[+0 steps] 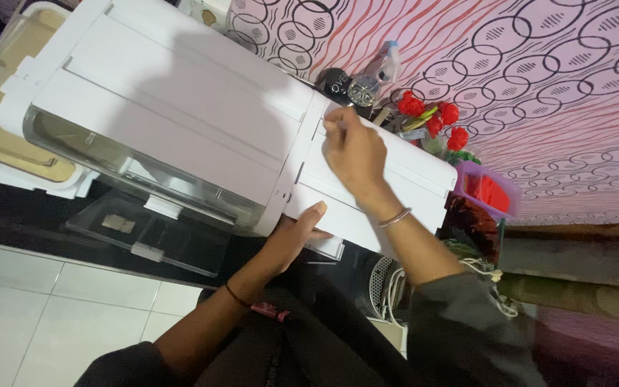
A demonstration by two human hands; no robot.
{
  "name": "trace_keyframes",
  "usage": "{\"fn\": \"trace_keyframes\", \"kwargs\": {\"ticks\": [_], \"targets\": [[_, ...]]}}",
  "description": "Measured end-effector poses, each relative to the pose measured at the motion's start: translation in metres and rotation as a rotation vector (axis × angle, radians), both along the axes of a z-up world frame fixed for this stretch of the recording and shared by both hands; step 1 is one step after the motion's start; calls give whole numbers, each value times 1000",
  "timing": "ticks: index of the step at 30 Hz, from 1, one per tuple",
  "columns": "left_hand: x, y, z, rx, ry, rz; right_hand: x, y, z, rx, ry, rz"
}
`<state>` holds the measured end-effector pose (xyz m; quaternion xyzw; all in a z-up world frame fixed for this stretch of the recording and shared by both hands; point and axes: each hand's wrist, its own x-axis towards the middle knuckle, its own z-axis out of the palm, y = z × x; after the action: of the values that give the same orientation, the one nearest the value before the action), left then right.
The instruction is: The person assembles a white plastic storage container by attaching its lid to the base using a screwdriver. They align the parts, insert screws, and tighten them to secure the lid.
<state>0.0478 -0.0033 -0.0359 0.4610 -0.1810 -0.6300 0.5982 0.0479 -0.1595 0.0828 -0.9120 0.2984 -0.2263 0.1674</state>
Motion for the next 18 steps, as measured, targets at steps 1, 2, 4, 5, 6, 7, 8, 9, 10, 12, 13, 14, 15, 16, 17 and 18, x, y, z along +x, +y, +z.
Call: {"fn": "trace_keyframes", "kwargs": {"ticks": [1, 2, 4, 5, 6, 7, 8, 9, 10, 12, 13, 14, 15, 16, 17, 18], "targets": [[-1, -1, -1, -13, 19, 25, 0, 4, -3, -37, -13, -2], [-2, -1, -2, -26, 37, 50, 0, 8, -5, -75, -28, -4], [-3, -2, 0, -42, 33, 73, -1, 11, -7, -71, -2, -16], [-3, -1, 1, -44, 11, 70, -4, 11, -7, -30, 39, -27], [-2, 1, 4, -48, -13, 66, -6, 10, -6, 10, 77, -38], [-1, 3, 6, -36, -23, 65, -9, 10, -5, -23, 35, 19], [0, 4, 10, -25, -33, 65, -15, 8, -2, -58, -7, 77], [2, 5, 13, -15, -44, 64, -20, 5, 1, -92, -49, 135], [4, 5, 17, -19, -70, 73, -24, 0, 6, -44, 4, 161], [6, 6, 22, -26, -120, 90, -33, -10, 14, 53, 112, 214], [7, 7, 23, -15, -123, 93, -38, -12, 16, 103, 86, 195], [7, 7, 24, -4, -126, 97, -42, -14, 19, 151, 60, 178], [7, 7, 24, 6, -129, 102, -44, -14, 21, 200, 34, 161], [8, 7, 23, -2, -124, 91, -45, -15, 22, 182, 37, 147], [8, 7, 22, -11, -119, 79, -46, -15, 24, 165, 39, 134], [7, 7, 21, -19, -112, 62, -48, -15, 24, 148, 42, 114]]}}
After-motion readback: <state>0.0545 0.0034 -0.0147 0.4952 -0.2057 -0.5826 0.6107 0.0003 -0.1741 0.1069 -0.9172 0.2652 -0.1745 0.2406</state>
